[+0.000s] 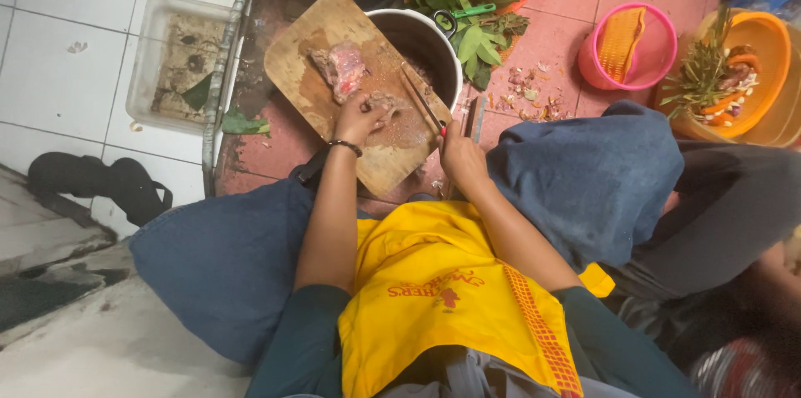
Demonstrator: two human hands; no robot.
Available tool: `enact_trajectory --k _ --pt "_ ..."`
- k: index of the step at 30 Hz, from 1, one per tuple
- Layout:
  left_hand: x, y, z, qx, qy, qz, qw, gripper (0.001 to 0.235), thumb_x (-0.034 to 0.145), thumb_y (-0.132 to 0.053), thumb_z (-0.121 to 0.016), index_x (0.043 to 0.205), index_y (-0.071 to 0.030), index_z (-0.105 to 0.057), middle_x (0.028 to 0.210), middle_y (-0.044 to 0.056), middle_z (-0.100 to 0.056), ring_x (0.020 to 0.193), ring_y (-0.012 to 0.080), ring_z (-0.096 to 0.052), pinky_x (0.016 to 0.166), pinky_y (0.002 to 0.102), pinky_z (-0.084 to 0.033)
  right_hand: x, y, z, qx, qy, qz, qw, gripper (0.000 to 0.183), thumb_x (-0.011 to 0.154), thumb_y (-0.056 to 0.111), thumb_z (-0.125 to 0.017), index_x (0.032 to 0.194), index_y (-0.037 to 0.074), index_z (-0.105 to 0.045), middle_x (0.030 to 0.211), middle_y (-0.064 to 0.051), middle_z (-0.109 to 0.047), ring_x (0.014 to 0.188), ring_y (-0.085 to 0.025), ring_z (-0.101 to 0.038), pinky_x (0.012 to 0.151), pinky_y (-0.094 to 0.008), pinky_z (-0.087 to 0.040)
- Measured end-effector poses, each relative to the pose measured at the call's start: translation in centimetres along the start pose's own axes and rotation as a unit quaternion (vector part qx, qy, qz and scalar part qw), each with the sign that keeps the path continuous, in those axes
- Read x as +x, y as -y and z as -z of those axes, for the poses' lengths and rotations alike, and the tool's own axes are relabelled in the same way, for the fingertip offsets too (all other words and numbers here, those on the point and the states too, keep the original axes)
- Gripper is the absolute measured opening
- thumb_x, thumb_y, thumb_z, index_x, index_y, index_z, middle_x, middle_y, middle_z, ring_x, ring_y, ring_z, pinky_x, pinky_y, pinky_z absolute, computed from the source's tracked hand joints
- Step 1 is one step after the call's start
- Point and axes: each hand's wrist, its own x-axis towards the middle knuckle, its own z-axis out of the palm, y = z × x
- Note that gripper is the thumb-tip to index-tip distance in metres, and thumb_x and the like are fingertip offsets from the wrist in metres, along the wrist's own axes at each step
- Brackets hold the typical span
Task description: The person cuts raw meat into smaller pieces on a wooden cutting board.
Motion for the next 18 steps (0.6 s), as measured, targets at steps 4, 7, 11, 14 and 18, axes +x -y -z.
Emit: enact_trajectory --k 4,7,11,14,18 --pt "-1.1 0.2 -1.5 0.075 -0.044 -0.021 0.996 0.019 0.083 -0.006 -0.077 0.099 -0.003 -0.067 0.087 0.006 -0.073 0.073 0.0112 -0.074 0.060 0.030 -0.065 -0.4 1.1 0.5 -0.011 0.026 -0.002 1.000 0.033 0.104 0.034 -0.052 0.115 0.005 -0.043 0.077 -0.030 -0.069 0.075 -0.054 -0.066 0.067 -0.064 -0.050" --pt "-2.5 -1.5 -2.3 0.267 -0.125 -0.052 0.954 0.024 0.078 -0.011 -0.082 0.097 -0.004 -0.070 0.080 0.009 -0.074 0.068 0.0189 -0.072 0.061 0.033 -0.057 -1.6 1.9 0.4 -0.015 0.060 0.042 0.997 0.039 0.103 0.034 -0.050 0.124 0.003 -0.041 0.079 -0.030 -0.069 0.073 -0.054 -0.067 0.064 -0.064 -0.051" --pt "-2.2 -0.8 -1.8 0.395 -0.161 -0.122 0.896 0.025 0.071 -0.019 -0.082 0.085 -0.004 -0.069 0.078 0.016 -0.072 0.075 0.0315 -0.072 0.070 0.041 -0.056 -1.8 1.4 -1.7 -0.015 0.094 0.044 0.995 0.031 0.105 0.031 -0.046 0.120 0.004 -0.047 0.082 -0.029 -0.070 0.079 -0.052 -0.068 0.068 -0.063 -0.051" --pt "-2.2 -0.5 -1.7 0.433 -0.137 -0.115 0.884 0.027 0.070 -0.023 -0.082 0.083 -0.005 -0.067 0.077 0.019 -0.070 0.074 0.0354 -0.070 0.070 0.044 -0.055 -1.6 1.1 -3.4 -0.012 0.082 0.047 0.995 0.023 0.103 0.021 -0.044 0.116 0.002 -0.051 0.084 -0.030 -0.070 0.079 -0.051 -0.069 0.069 -0.061 -0.053" --pt "-1.8 -0.4 -1.8 0.509 -0.073 -0.177 0.839 0.031 0.066 -0.022 -0.085 0.080 -0.002 -0.066 0.080 0.022 -0.068 0.077 0.0406 -0.067 0.067 0.048 -0.053 -0.9 1.1 -6.2 -0.068 0.036 0.067 0.995 0.018 0.099 0.011 -0.043 0.109 0.002 -0.054 0.085 -0.024 -0.073 0.076 -0.044 -0.073 0.066 -0.056 -0.057"
